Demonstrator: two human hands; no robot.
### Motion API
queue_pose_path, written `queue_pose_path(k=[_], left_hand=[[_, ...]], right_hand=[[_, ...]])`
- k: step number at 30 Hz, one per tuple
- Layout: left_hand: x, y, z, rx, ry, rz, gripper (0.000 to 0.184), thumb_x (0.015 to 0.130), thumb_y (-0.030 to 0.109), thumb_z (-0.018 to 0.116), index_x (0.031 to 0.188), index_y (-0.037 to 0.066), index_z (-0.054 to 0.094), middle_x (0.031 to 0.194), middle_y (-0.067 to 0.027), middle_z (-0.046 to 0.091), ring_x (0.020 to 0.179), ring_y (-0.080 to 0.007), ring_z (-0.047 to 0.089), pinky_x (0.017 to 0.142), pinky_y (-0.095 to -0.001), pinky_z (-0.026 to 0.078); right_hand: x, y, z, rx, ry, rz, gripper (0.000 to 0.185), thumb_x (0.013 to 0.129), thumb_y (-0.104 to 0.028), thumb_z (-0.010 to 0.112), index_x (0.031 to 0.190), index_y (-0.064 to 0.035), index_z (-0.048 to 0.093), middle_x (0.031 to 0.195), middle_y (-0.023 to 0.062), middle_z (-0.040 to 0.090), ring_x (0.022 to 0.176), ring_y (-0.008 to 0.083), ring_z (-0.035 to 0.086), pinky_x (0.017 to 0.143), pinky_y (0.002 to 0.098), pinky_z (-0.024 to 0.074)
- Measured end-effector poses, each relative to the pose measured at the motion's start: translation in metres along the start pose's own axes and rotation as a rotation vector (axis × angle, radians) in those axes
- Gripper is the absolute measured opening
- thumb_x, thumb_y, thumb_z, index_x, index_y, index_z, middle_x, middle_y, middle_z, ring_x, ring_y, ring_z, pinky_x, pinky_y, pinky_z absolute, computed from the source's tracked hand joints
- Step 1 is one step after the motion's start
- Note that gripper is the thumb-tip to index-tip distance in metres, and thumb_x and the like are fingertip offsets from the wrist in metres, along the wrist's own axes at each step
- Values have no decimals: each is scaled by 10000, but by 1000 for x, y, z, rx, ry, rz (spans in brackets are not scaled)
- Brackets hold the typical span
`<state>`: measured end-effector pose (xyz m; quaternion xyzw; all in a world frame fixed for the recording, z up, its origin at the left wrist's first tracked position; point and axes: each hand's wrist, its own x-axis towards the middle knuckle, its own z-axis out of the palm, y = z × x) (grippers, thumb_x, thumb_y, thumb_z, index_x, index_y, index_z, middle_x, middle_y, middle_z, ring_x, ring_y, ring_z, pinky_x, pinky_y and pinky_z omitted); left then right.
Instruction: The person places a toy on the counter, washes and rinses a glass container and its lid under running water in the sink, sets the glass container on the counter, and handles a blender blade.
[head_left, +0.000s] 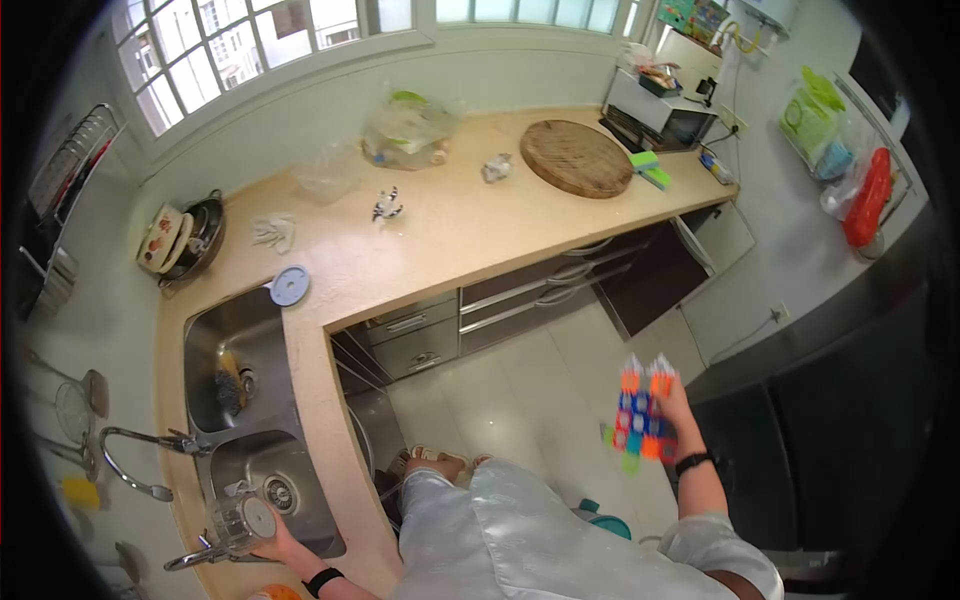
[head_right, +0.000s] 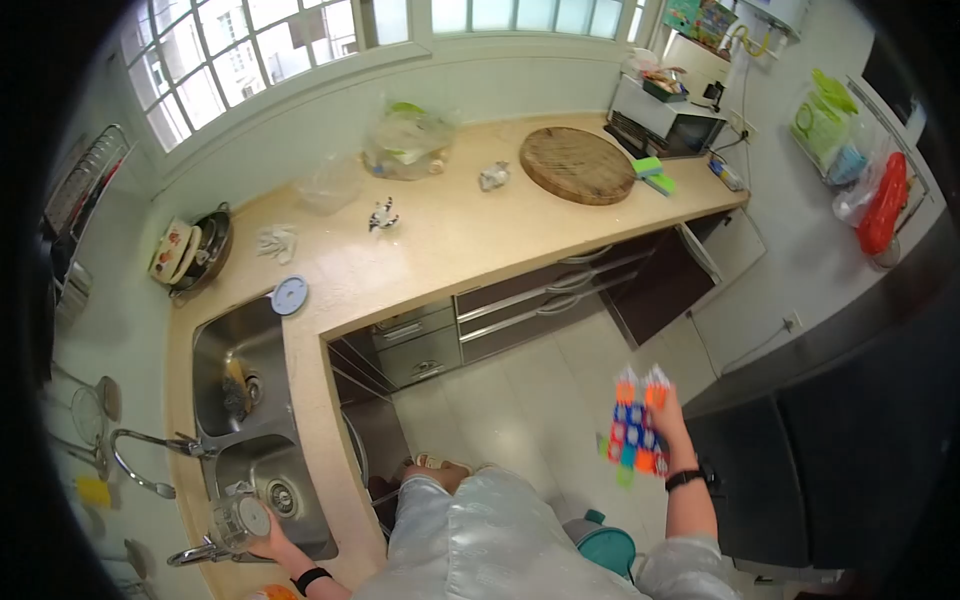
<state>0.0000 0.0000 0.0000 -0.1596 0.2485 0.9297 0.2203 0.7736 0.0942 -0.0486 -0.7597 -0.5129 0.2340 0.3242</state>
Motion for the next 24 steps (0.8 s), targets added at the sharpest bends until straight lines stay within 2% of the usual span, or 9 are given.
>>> queue_pose_path(k=[1,2,4,7,11,14,17,19,24], left_hand=[[8,7,4,-31,-9,17,630,821,478,502,1307,81,435,1343,-148,429,1257,-358,362,1015,-564,274],[14,12,8,-68,-17,36,631,830,463,494,1306,55,429,1345,-152,425,1255,-361,363,1017,-564,271],[-15,-15,-27,-58,81,7,627,835,455,487,1303,42,426,1346,-151,424,1256,-362,362,1018,-561,272],[-9,2,-4,-39,86,51,614,848,440,470,1299,26,424,1347,-148,423,1257,-361,360,1021,-550,277],[12,5,-23,-46,135,113,572,873,404,446,1296,19,422,1346,-141,424,1262,-353,358,1030,-523,282],[12,6,-12,-148,207,97,548,872,409,429,1288,51,442,1339,-137,435,1244,-353,380,1018,-559,278],[24,0,-16,-174,241,110,552,871,411,430,1288,49,442,1339,-138,435,1245,-354,378,1017,-559,279],[30,-2,-19,-198,259,128,556,869,413,432,1287,46,441,1338,-140,435,1246,-354,376,1017,-560,280],[28,6,-23,-225,285,185,566,865,418,436,1287,40,441,1338,-143,434,1249,-356,372,1015,-561,281]], right_hand=[[-8,-3,2,6,6,12,651,776,-92,602,1334,-6,279,1202,187,512,1164,285,486,966,360,384],[13,-12,7,-8,73,-55,567,770,-76,601,1259,21,331,1117,189,550,1059,291,551,871,358,447],[55,-67,-51,30,99,5,508,773,-78,612,1204,10,359,988,142,575,898,225,584,767,327,480],[101,-139,-35,235,135,-173,418,798,-54,599,1171,-31,412,1010,56,554,932,143,532,821,289,439],[171,-226,-20,500,103,-183,398,828,-36,584,1197,-10,435,1045,64,573,937,151,561,812,293,457],[221,-241,23,705,69,-151,396,838,-35,577,1206,-5,436,1052,81,588,915,164,588,797,298,478],[261,-259,69,782,67,42,328,847,-37,569,1161,-34,475,981,64,612,833,160,614,699,301,516],[297,-262,105,811,19,41,247,854,-47,562,1096,-56,512,934,56,625,783,164,625,646,315,530],[339,-296,176,749,-240,168,233,857,-77,563,1087,-65,522,930,59,631,773,172,627,624,344,533]])
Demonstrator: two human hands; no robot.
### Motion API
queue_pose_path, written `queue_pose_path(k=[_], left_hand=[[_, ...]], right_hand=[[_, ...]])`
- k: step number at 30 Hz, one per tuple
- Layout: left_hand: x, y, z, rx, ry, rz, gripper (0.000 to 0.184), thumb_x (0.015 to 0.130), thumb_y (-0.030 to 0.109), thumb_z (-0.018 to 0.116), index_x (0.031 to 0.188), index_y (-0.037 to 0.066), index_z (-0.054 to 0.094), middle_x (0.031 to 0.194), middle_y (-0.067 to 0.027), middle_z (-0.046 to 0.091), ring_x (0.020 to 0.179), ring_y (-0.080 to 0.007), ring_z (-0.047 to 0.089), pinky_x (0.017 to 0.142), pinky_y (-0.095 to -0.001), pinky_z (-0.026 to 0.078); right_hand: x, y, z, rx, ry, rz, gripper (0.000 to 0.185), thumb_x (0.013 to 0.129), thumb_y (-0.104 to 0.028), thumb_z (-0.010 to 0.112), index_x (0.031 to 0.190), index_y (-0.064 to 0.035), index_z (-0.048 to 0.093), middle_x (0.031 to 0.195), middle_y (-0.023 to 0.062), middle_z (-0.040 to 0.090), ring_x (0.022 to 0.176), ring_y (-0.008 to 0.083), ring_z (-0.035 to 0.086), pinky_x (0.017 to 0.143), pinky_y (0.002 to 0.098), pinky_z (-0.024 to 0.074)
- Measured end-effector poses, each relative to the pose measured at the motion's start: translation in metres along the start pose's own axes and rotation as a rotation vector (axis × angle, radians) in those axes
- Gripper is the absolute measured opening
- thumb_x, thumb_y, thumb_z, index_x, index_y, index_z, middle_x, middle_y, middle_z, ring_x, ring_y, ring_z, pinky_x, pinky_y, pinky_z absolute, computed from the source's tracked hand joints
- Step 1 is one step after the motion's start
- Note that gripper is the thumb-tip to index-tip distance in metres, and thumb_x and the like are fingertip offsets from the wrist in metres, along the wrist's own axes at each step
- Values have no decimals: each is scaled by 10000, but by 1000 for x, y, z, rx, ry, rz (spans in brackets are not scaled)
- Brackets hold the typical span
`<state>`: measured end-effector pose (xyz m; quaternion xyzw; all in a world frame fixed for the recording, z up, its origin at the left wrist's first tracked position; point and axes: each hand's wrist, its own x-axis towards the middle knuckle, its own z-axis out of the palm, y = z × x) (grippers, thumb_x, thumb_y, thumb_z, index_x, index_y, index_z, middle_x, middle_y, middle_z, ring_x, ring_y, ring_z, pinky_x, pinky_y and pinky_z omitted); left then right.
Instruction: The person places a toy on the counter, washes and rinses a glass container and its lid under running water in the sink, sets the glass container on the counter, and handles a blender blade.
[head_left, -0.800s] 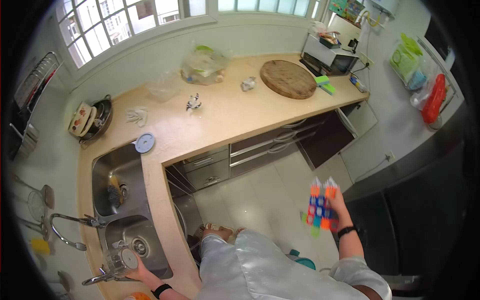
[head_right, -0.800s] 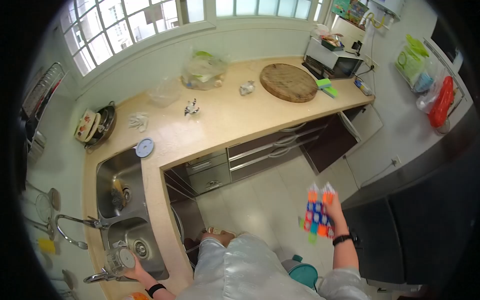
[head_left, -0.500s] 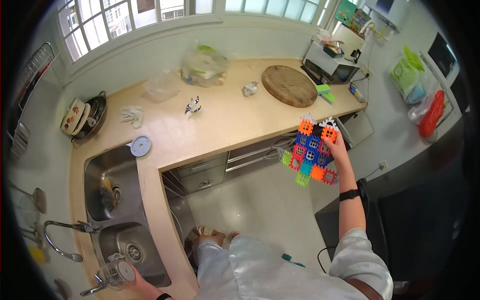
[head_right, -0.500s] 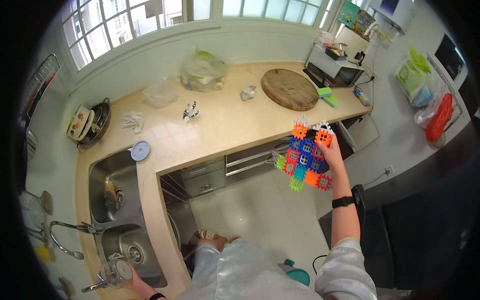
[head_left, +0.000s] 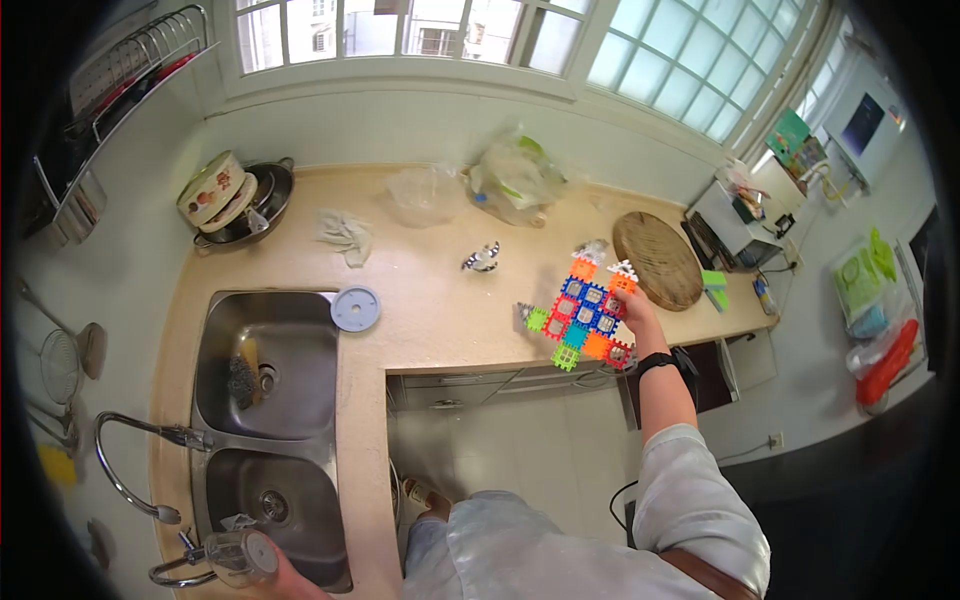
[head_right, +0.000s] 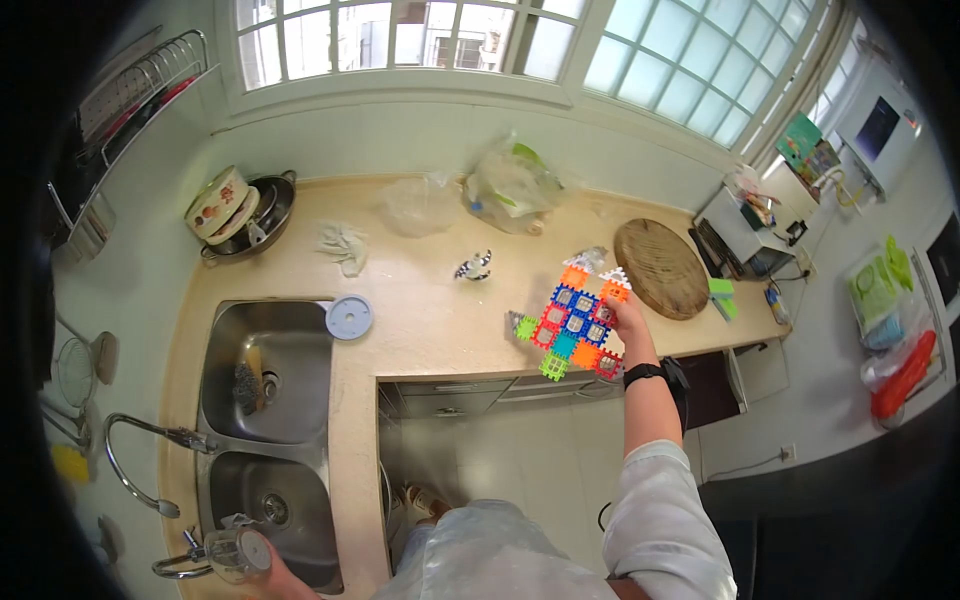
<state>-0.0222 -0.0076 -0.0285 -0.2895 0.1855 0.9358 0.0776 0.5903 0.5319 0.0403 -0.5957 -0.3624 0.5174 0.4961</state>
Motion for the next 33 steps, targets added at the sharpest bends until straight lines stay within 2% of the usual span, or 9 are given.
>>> queue_pose_path(k=[7,9,11,16,18,21,25,29,33], left_hand=[[-10,-6,2,16,-20,47,581,859,425,441,1286,31,439,1337,-148,434,1253,-357,366,1012,-562,284],[-12,-7,-6,26,-18,73,583,858,426,442,1285,30,439,1337,-149,434,1254,-358,365,1012,-562,284],[-12,-16,-11,-26,-27,-21,566,856,412,465,1269,25,455,1289,-143,480,1207,-349,424,1002,-503,336],[-43,-35,8,10,12,88,572,832,418,503,1248,27,481,1271,-148,496,1199,-351,434,1002,-508,335],[-43,-42,9,-10,14,80,574,828,423,506,1246,30,485,1273,-148,494,1200,-350,433,1000,-514,334],[-50,-51,7,-40,22,74,577,825,428,509,1244,32,489,1276,-148,492,1201,-350,432,997,-520,334],[-48,-61,8,-2,-15,51,611,819,480,520,1243,40,493,1283,-133,492,1198,-344,436,987,-534,339],[-54,-68,22,-93,-143,-156,736,783,617,519,1257,56,476,1265,-120,508,1183,-339,448,997,-532,327],[-69,-79,51,-53,-196,-287,833,731,690,519,1275,66,426,1308,-142,445,1193,-333,416,1000,-519,326]], right_hand=[[47,28,58,-181,-110,122,326,826,-75,605,1136,-52,504,913,65,628,731,178,626,566,361,533],[68,38,62,-472,3,121,388,811,-98,620,1166,-49,472,910,85,624,726,176,625,553,353,530],[90,48,65,-504,21,124,397,804,-118,620,1167,-60,469,910,99,622,748,185,618,581,362,520],[127,79,74,-436,40,139,373,796,-137,603,1142,-56,492,875,105,619,780,176,604,629,356,504],[136,95,75,-994,102,-223,318,802,-134,592,1099,-43,526,840,100,614,771,156,597,646,319,491],[98,82,114,-610,85,-445,264,818,-120,575,1067,-37,549,842,96,613,769,149,601,657,288,482],[-54,36,236,-27,-634,-277,224,898,-108,487,1109,-43,527,847,66,614,761,140,600,676,277,493],[-210,64,350,-27,-1324,-71,302,914,-243,525,1151,-59,504,964,53,592,889,118,553,770,276,459],[-335,118,438,-68,-1562,-52,506,921,-370,493,1307,-60,387,1247,127,471,1166,206,437,981,345,347]])
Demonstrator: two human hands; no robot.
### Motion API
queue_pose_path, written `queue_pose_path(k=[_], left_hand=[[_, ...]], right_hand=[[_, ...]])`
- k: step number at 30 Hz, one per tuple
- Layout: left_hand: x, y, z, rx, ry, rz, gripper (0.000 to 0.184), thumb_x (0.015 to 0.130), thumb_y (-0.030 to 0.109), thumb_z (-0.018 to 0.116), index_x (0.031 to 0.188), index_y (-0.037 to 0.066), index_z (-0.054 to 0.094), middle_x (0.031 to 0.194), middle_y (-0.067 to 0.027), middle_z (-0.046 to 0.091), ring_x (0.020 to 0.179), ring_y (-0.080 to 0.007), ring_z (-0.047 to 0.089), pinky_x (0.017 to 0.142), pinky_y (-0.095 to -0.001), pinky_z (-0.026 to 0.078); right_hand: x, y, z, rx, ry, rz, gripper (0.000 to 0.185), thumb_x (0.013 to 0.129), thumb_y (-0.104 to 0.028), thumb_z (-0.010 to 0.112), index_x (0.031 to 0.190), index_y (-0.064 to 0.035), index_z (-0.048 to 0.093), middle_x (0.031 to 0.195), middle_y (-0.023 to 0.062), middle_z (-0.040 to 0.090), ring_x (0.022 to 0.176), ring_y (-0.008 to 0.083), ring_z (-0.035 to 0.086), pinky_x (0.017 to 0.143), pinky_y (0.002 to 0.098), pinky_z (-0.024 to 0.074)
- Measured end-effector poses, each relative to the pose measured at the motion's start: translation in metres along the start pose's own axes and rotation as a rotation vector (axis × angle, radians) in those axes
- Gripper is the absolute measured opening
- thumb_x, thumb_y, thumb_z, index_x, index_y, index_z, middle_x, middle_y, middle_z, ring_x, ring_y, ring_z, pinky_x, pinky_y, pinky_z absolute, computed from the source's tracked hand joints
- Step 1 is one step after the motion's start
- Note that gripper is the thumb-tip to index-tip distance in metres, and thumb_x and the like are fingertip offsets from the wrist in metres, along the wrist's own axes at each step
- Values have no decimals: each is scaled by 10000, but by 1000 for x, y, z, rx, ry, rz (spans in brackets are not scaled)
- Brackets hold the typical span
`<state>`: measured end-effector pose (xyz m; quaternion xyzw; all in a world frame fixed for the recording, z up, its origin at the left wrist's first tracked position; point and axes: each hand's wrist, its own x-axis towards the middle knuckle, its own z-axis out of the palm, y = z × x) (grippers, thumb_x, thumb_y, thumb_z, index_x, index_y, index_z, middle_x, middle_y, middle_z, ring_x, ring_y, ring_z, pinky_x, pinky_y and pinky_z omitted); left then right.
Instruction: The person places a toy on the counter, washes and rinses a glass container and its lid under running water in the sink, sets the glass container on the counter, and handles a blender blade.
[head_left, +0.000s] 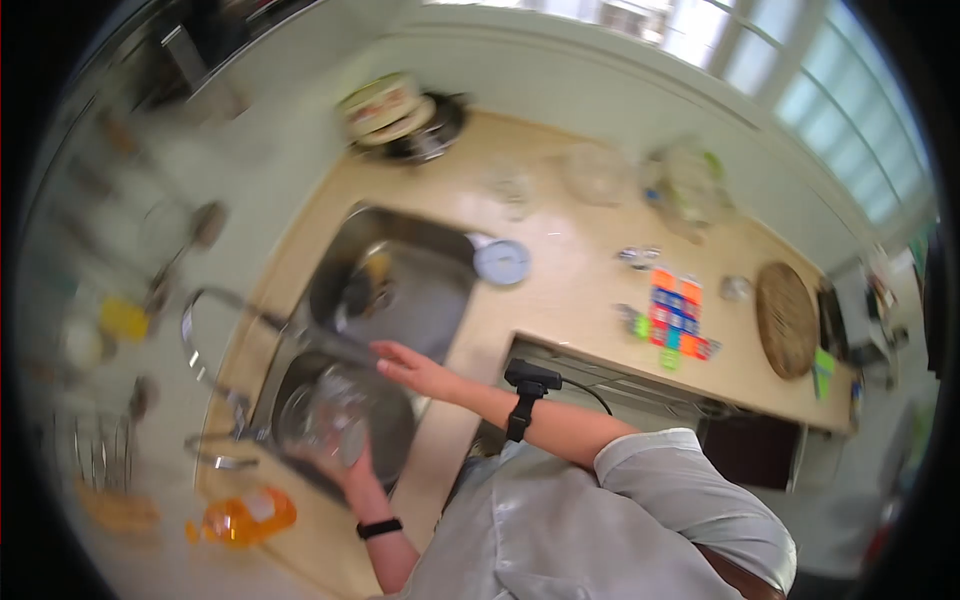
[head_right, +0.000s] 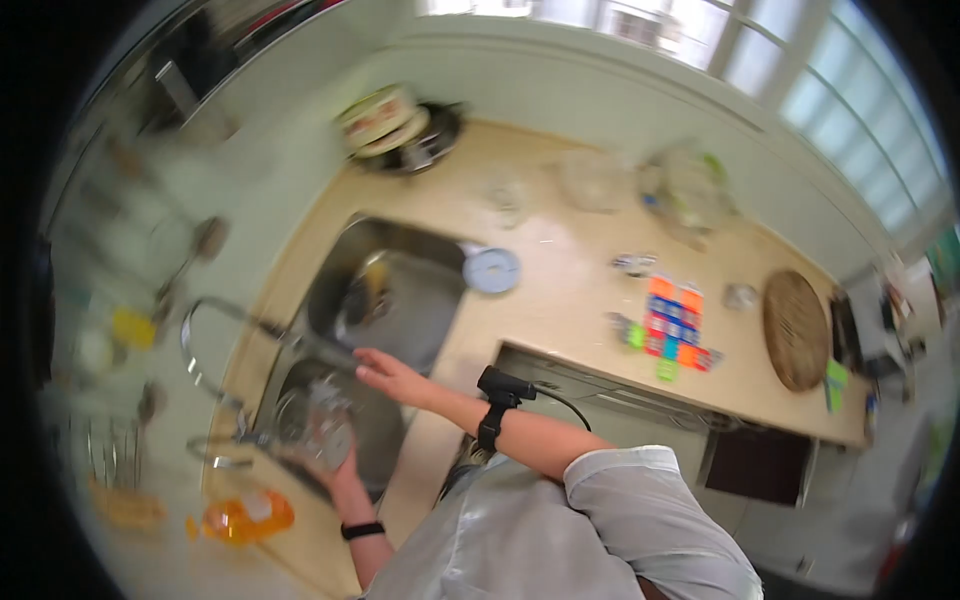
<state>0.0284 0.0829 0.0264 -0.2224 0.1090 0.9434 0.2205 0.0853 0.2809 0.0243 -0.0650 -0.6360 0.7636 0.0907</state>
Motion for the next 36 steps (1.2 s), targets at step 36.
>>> queue_pose_path(k=[36], left_hand=[[34,58,-3,350,-79,116,734,841,693,290,1275,112,402,1296,-77,405,1197,-278,405,998,-447,342]], right_hand=[[28,9,137,-873,-60,-299,602,834,-262,570,1374,-133,336,1371,233,316,1242,412,337,1041,411,270]])
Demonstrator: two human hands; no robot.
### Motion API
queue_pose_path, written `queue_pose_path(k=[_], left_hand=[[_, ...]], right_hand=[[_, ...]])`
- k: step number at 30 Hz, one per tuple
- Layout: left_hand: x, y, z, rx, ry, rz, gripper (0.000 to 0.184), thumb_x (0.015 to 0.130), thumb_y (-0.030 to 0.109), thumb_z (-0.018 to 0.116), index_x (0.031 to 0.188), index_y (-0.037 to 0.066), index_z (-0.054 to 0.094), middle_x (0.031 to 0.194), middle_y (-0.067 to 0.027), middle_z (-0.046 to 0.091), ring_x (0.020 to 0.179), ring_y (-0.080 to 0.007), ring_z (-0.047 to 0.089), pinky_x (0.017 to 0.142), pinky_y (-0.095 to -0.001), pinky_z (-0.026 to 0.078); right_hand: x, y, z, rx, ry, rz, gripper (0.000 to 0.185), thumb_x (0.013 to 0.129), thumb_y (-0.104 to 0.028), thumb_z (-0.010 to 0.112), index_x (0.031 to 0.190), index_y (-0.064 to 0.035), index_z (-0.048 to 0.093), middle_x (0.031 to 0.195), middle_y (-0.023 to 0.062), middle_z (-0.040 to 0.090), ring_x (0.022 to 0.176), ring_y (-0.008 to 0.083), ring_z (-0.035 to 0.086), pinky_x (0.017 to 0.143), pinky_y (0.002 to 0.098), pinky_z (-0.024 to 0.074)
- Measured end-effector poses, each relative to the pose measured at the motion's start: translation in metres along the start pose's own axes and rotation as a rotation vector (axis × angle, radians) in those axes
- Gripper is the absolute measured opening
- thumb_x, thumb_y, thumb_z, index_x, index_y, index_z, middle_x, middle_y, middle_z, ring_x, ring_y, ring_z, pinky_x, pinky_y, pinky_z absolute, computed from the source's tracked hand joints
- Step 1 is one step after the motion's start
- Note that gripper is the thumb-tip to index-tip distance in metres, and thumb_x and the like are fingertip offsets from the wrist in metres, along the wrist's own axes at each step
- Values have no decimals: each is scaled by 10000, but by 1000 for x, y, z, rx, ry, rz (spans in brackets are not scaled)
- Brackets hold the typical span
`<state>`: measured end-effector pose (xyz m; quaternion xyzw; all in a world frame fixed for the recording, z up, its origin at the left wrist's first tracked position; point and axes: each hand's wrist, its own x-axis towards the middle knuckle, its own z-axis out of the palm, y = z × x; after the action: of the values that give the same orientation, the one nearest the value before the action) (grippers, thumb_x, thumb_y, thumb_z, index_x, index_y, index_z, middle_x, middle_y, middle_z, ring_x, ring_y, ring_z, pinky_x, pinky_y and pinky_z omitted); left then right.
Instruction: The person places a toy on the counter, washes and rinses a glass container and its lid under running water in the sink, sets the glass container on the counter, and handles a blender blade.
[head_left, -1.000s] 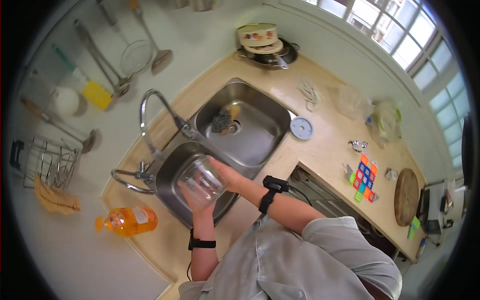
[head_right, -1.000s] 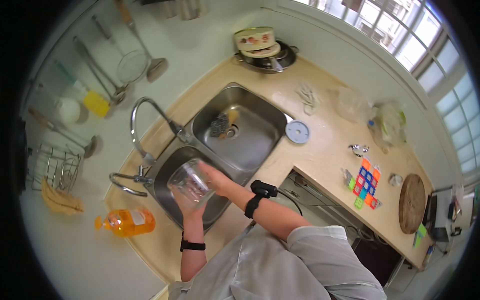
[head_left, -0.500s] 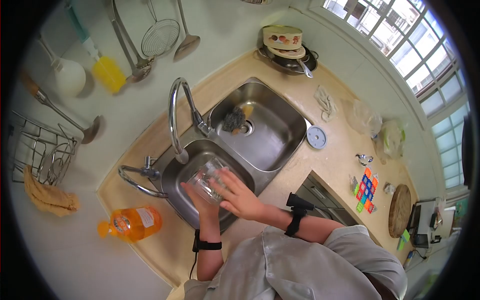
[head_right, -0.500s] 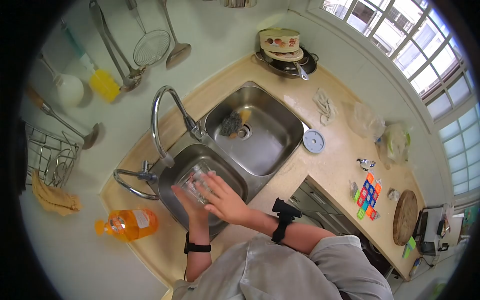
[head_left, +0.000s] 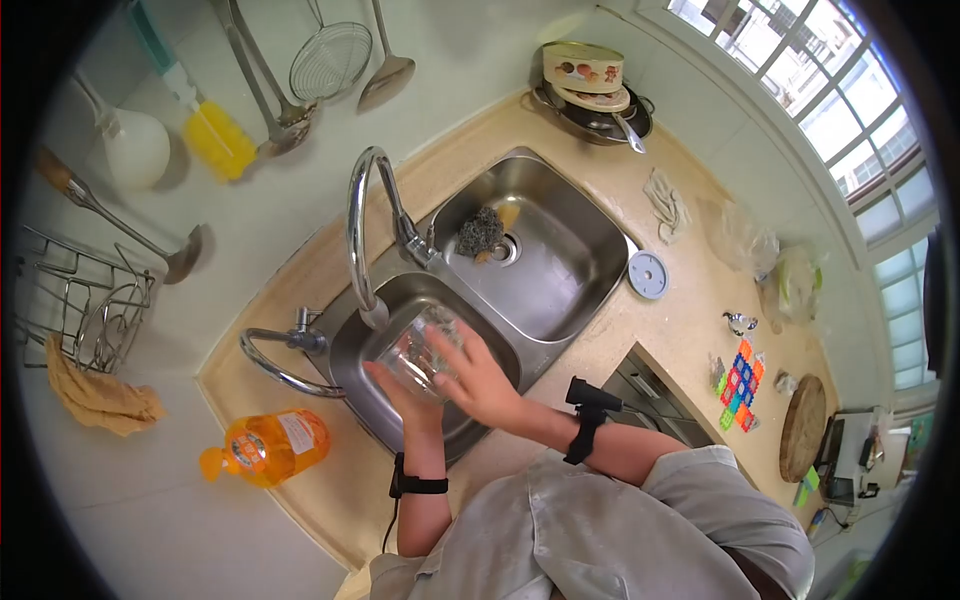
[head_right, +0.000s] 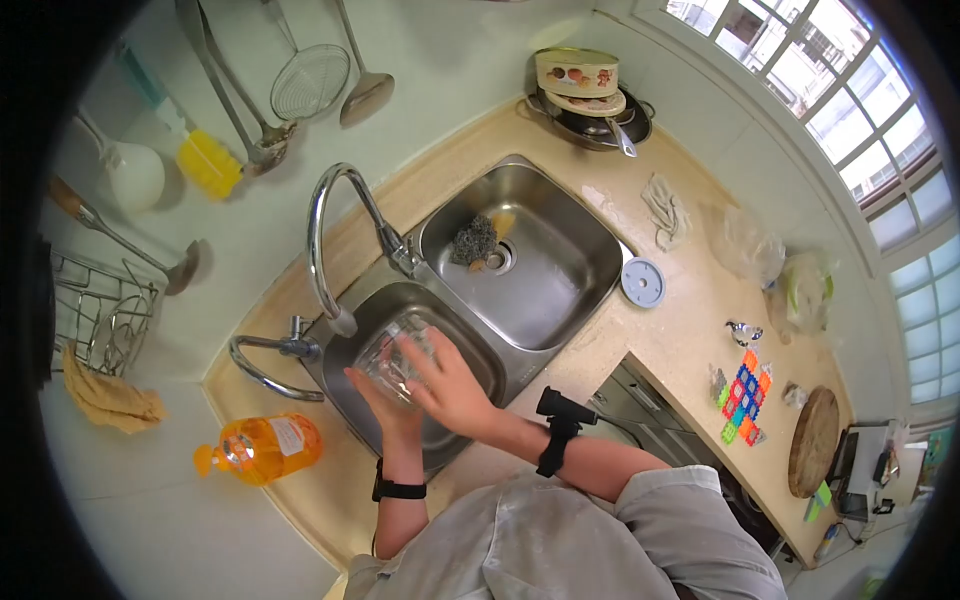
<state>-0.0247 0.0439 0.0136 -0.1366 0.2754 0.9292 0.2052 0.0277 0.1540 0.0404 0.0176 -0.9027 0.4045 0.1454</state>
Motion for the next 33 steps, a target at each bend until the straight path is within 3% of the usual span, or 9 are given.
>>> queue_pose_path(k=[5,7,10,14,16,22,28,31,33], left_hand=[[-12,-2,6,-62,9,-19,730,861,674,261,1289,98,396,1287,-95,421,1194,-277,410,997,-430,348],[-15,3,12,-25,65,-2,731,867,667,257,1296,91,389,1295,-101,418,1200,-275,406,999,-419,347],[-2,6,0,-106,81,22,733,866,669,255,1301,92,380,1315,-106,408,1210,-275,400,1000,-409,348],[-1,4,-15,-65,28,55,744,864,675,237,1297,87,383,1311,-102,421,1208,-265,410,1019,-399,323],[-5,9,-4,-6,-83,59,760,857,684,244,1300,81,375,1318,-95,417,1224,-249,395,1035,-390,299],[-5,21,-12,-221,103,-54,656,903,597,236,1189,69,500,1078,-91,569,890,-227,584,763,-382,495],[-6,20,-7,212,340,160,592,912,575,310,1217,92,463,1021,-93,586,905,-216,575,780,-332,453],[-4,30,-18,236,152,53,655,876,635,321,1241,103,436,1038,-94,585,920,-214,576,777,-342,466],[-4,34,-22,171,123,13,688,860,661,320,1244,101,432,1042,-91,584,922,-215,576,775,-346,470]], right_hand=[[32,-22,-15,-213,-19,-207,592,855,-272,547,1389,-161,317,1362,225,332,1288,393,279,1047,404,262],[42,-17,-17,579,-144,315,547,881,-239,519,1381,-150,316,1358,245,307,1241,332,363,1004,376,324],[35,11,3,687,-122,270,519,912,-243,481,1389,-155,296,1352,234,315,1240,268,381,984,342,344],[22,-33,-11,-234,-52,-225,544,875,-240,524,1370,-105,342,1360,220,329,1286,341,298,1052,366,255],[33,-33,-10,-204,-66,-270,563,846,-215,561,1353,-71,363,1370,221,312,1281,349,300,1053,376,261],[48,28,24,1336,-334,557,474,950,-361,396,1374,-157,347,1306,79,408,1198,189,371,1003,309,298],[45,6,17,1050,-182,474,481,951,-355,386,1375,-137,323,1324,107,377,1169,235,391,970,329,326],[31,-23,17,178,-33,98,557,883,-217,516,1381,-98,296,1310,215,344,1188,327,377,1003,389,300],[35,-16,18,174,-61,6,586,871,-231,527,1385,-90,283,1314,222,341,1204,330,363,1012,396,293]])
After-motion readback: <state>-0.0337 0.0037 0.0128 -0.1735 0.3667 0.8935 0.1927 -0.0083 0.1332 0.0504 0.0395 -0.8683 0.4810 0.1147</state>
